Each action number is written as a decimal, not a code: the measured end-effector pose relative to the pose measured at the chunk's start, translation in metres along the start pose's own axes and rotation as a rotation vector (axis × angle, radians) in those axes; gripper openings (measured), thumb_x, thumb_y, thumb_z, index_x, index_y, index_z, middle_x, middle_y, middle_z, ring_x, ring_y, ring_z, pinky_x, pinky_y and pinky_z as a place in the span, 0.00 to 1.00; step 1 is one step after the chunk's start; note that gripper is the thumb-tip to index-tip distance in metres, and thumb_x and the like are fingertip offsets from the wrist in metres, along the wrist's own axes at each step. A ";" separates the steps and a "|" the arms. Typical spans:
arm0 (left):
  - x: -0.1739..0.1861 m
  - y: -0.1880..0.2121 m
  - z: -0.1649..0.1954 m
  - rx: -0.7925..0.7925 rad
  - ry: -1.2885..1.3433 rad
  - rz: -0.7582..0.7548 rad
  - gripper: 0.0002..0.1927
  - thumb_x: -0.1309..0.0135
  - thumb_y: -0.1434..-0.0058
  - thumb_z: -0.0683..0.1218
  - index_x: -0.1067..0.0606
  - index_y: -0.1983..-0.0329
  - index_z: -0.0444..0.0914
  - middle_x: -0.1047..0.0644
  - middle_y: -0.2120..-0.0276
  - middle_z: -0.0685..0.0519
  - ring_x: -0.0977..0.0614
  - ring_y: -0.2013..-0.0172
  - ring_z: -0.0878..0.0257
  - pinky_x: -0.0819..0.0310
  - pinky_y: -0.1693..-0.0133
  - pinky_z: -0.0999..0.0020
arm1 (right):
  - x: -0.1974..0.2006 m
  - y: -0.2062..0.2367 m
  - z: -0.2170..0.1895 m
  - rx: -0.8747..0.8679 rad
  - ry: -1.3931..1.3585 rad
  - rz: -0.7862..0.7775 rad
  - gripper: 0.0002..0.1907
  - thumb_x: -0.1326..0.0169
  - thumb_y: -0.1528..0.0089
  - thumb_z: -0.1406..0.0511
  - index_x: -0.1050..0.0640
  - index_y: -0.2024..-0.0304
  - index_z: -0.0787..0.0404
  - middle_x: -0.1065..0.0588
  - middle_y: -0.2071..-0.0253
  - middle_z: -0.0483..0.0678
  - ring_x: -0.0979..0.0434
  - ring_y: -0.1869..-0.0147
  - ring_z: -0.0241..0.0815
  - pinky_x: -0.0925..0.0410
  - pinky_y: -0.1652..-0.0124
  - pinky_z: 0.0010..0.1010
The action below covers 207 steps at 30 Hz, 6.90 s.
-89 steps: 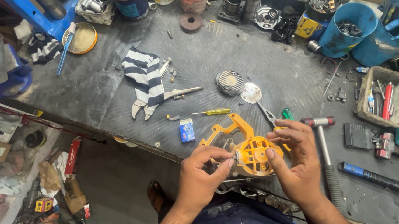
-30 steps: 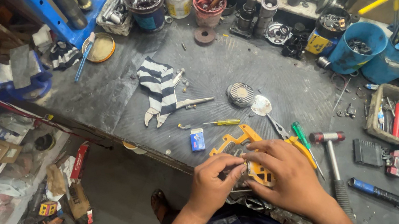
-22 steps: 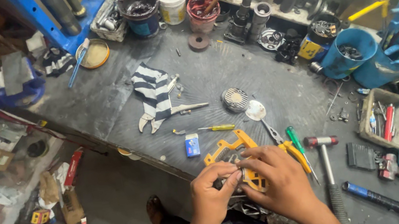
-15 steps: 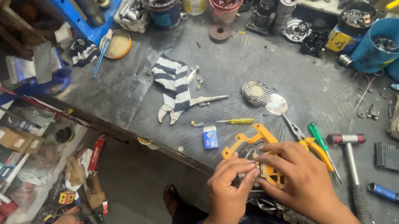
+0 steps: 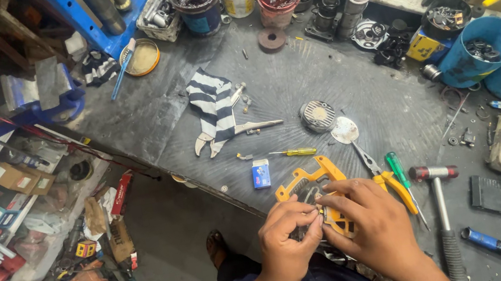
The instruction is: The person assembles a small mechanical component by inserting a pin into a yellow housing, then uses sandpaper to smooth the pin and a screwdriver to adjust the assembly. The person repeatedly checks fit and alignment while working at a cluttered workbench.
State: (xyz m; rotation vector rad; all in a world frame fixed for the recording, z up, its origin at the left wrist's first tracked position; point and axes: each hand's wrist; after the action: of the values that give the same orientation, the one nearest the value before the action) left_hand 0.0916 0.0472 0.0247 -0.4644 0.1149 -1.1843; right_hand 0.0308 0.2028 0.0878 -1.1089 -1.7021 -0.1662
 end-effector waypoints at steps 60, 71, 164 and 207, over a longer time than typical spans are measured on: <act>0.013 0.003 -0.014 -0.107 0.010 -0.170 0.08 0.39 0.36 0.41 0.18 0.55 0.35 0.18 0.55 0.48 0.14 0.55 0.54 0.19 0.52 0.64 | -0.001 -0.003 0.001 0.037 -0.026 0.009 0.22 0.34 0.55 0.63 0.19 0.58 0.56 0.22 0.56 0.44 0.22 0.49 0.48 0.29 0.52 0.38; 0.012 0.002 -0.024 -0.122 0.054 -0.169 0.10 0.38 0.37 0.42 0.17 0.54 0.34 0.18 0.55 0.47 0.15 0.54 0.53 0.20 0.51 0.63 | -0.001 -0.005 0.001 0.012 -0.029 0.009 0.22 0.33 0.55 0.62 0.18 0.57 0.56 0.22 0.55 0.45 0.22 0.50 0.48 0.29 0.53 0.38; 0.022 -0.029 -0.008 0.398 0.054 -0.237 0.09 0.35 0.43 0.44 0.16 0.60 0.37 0.15 0.68 0.51 0.16 0.66 0.65 0.23 0.61 0.69 | -0.002 -0.004 -0.011 -0.100 -0.035 0.055 0.25 0.33 0.55 0.62 0.21 0.54 0.58 0.22 0.53 0.47 0.21 0.51 0.50 0.29 0.54 0.39; 0.009 0.002 -0.029 0.176 0.239 -0.131 0.04 0.35 0.40 0.40 0.16 0.63 0.35 0.15 0.63 0.50 0.14 0.55 0.61 0.37 0.32 0.52 | 0.005 -0.003 -0.010 -0.069 -0.057 0.028 0.19 0.35 0.54 0.63 0.19 0.60 0.57 0.22 0.56 0.44 0.21 0.49 0.48 0.29 0.53 0.38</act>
State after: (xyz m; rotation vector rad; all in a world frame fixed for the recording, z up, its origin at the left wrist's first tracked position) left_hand 0.0874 0.0314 -0.0011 -0.1769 0.1861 -1.3632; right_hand 0.0355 0.1980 0.0977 -1.1982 -1.7412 -0.1781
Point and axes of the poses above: each hand's wrist, its own y-axis away from the middle knuckle, its own x-axis out of the back of the hand, z = x × y
